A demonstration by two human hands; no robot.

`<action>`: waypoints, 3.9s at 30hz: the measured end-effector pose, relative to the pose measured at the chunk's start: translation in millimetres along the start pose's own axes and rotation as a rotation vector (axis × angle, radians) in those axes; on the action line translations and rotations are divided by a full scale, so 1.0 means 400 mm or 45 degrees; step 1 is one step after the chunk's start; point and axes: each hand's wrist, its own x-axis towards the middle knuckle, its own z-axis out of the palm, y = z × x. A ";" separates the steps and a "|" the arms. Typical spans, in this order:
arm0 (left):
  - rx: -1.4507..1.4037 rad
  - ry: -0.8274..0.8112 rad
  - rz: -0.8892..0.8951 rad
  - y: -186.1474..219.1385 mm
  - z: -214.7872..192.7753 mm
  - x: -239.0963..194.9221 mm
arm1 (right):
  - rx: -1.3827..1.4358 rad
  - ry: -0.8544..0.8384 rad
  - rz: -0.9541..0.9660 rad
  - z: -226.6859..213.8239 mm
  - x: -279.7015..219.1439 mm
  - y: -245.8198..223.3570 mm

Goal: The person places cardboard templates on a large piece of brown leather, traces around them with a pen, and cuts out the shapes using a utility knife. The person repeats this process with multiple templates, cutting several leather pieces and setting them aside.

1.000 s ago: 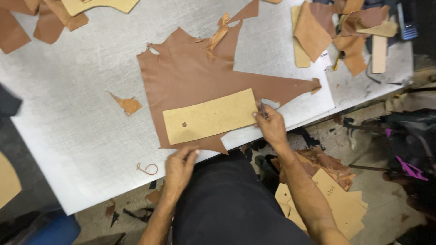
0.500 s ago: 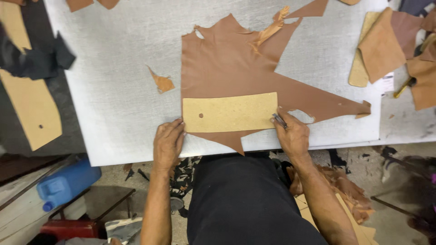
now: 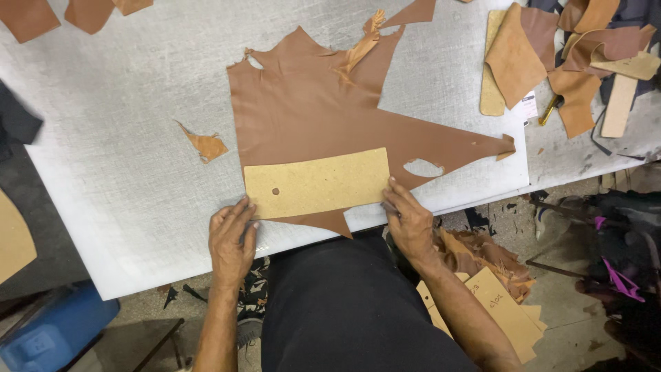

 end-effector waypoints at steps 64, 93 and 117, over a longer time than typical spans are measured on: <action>0.389 0.025 0.240 0.048 0.072 0.005 | -0.093 0.255 -0.173 -0.020 0.031 0.059; 0.313 0.081 0.082 0.074 0.094 -0.009 | 0.280 0.227 0.009 -0.033 0.037 0.094; 0.168 0.113 0.270 0.047 0.069 -0.017 | 0.142 0.345 -0.027 -0.031 0.023 0.062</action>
